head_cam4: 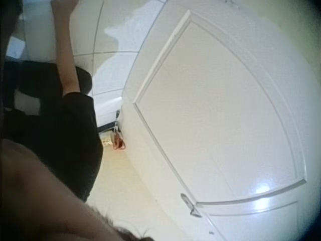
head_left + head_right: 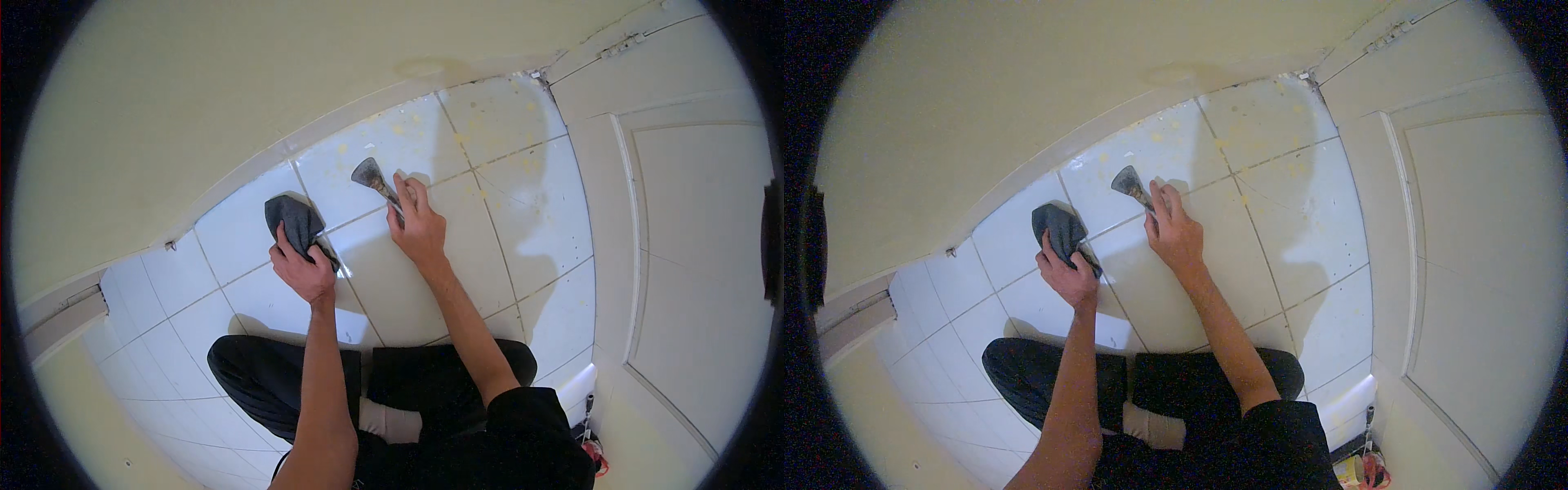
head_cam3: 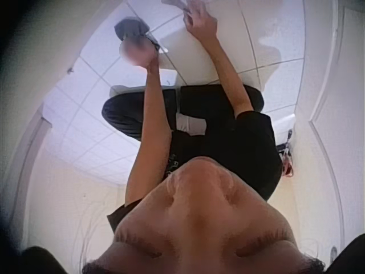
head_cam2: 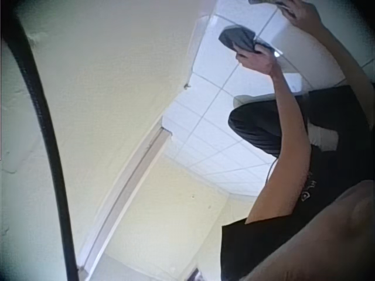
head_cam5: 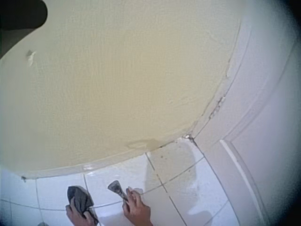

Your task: The person scrapes dried yellow material from tiled floor using a metal scraper and a cloth.

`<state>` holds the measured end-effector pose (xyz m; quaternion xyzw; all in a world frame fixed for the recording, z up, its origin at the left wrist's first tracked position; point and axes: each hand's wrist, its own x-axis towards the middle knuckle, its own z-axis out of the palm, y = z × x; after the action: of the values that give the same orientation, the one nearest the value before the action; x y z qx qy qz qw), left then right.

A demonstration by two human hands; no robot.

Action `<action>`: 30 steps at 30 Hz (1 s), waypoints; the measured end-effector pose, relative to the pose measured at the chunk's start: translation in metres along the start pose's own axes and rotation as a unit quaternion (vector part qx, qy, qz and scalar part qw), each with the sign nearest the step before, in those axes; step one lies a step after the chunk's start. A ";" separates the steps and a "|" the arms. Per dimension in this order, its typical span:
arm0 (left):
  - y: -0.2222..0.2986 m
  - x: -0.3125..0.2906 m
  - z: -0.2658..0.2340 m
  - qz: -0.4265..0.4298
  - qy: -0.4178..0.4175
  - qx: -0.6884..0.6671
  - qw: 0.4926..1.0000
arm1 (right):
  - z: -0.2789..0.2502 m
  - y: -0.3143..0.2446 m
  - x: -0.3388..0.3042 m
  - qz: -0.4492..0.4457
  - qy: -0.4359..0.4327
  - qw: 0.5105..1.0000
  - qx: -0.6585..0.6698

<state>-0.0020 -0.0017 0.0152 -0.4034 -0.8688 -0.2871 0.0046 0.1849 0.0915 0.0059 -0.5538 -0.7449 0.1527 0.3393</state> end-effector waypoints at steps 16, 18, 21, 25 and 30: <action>-0.001 -0.001 0.004 -0.010 0.008 0.006 1.000 | -0.002 0.003 0.000 -0.020 -0.079 0.997 -0.005; -0.001 -0.001 0.005 -0.012 0.008 0.006 1.000 | -0.012 0.000 0.004 -0.008 -0.131 0.991 0.009; -0.003 0.000 0.004 -0.016 0.007 0.011 1.000 | -0.038 -0.014 0.016 0.010 -0.178 0.984 0.016; -0.003 0.000 0.002 -0.022 0.004 0.010 1.000 | -0.076 -0.033 0.025 0.073 -0.293 0.943 -0.138; 0.002 -0.001 0.002 -0.025 -0.013 0.004 1.000 | -0.050 -0.019 0.017 0.076 -0.199 0.964 -0.158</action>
<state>0.0005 -0.0004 0.0146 -0.3850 -0.8799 -0.2781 -0.0127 0.2022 0.0928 0.0598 -0.6137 -0.7679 0.1656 0.0794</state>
